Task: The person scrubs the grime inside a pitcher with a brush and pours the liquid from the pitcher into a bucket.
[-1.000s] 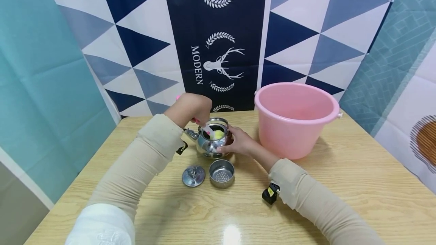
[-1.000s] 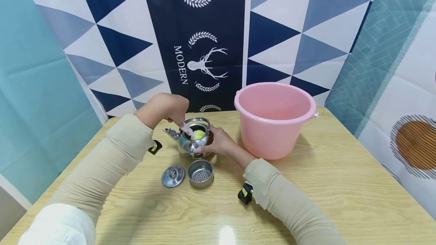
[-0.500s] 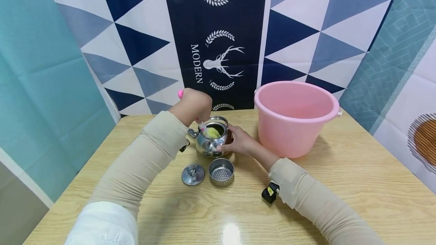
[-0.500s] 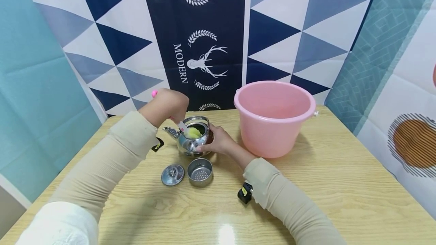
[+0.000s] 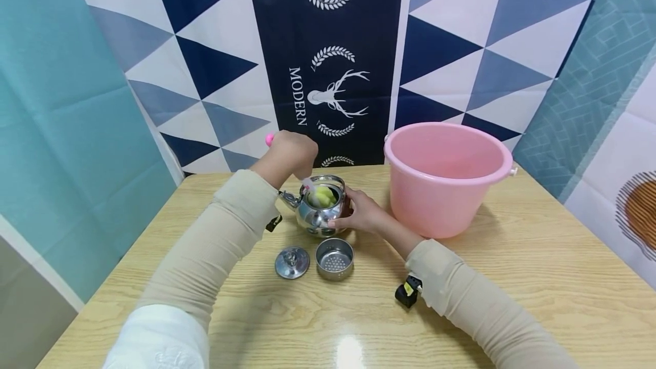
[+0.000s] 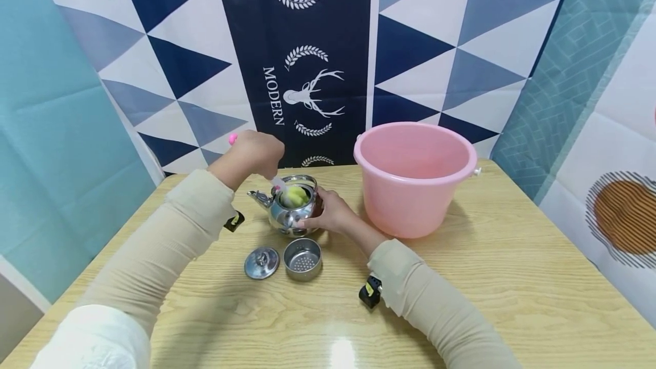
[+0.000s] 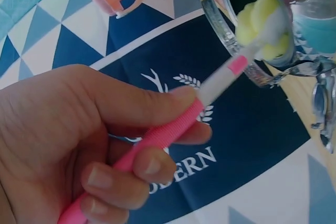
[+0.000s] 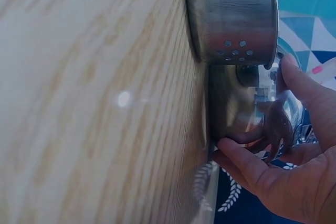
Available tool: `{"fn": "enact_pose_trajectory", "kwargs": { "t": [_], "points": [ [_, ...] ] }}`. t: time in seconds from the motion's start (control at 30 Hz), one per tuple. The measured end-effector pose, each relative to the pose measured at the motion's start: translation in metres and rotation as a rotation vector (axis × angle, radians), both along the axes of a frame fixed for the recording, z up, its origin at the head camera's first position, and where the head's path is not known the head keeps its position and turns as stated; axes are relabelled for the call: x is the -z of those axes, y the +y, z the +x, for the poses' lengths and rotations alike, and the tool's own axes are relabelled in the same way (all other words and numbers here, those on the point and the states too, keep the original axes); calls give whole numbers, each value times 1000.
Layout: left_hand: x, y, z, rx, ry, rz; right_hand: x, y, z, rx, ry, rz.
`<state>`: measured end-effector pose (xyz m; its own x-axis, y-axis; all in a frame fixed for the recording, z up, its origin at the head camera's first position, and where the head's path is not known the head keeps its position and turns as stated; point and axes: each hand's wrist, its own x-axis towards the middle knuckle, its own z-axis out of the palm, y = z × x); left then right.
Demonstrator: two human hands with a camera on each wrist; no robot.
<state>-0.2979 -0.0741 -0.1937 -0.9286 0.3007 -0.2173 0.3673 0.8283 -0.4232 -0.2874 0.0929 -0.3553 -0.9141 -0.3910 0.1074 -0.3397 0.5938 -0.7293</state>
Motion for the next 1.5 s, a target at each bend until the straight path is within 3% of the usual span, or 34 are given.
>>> {"fn": "enact_pose_trajectory", "kwargs": {
  "t": [0.2,0.5,0.93,1.07,1.17,1.5],
  "points": [
    [2,-4,-5,0,-59,71,1,2,0,-15,16,-11],
    [1,-1,-4,32,-105,108,0,3,1,12,-7,15],
    [-3,3,0,-63,-294,198,0,6,1,19,-31,-6],
    [-5,7,3,-112,-324,172,0,5,1,14,-30,0],
    [-7,12,7,-134,-305,128,0,4,0,13,-33,12],
    [-15,27,20,-114,-203,-44,1,4,1,21,-52,7]
  ]
}}
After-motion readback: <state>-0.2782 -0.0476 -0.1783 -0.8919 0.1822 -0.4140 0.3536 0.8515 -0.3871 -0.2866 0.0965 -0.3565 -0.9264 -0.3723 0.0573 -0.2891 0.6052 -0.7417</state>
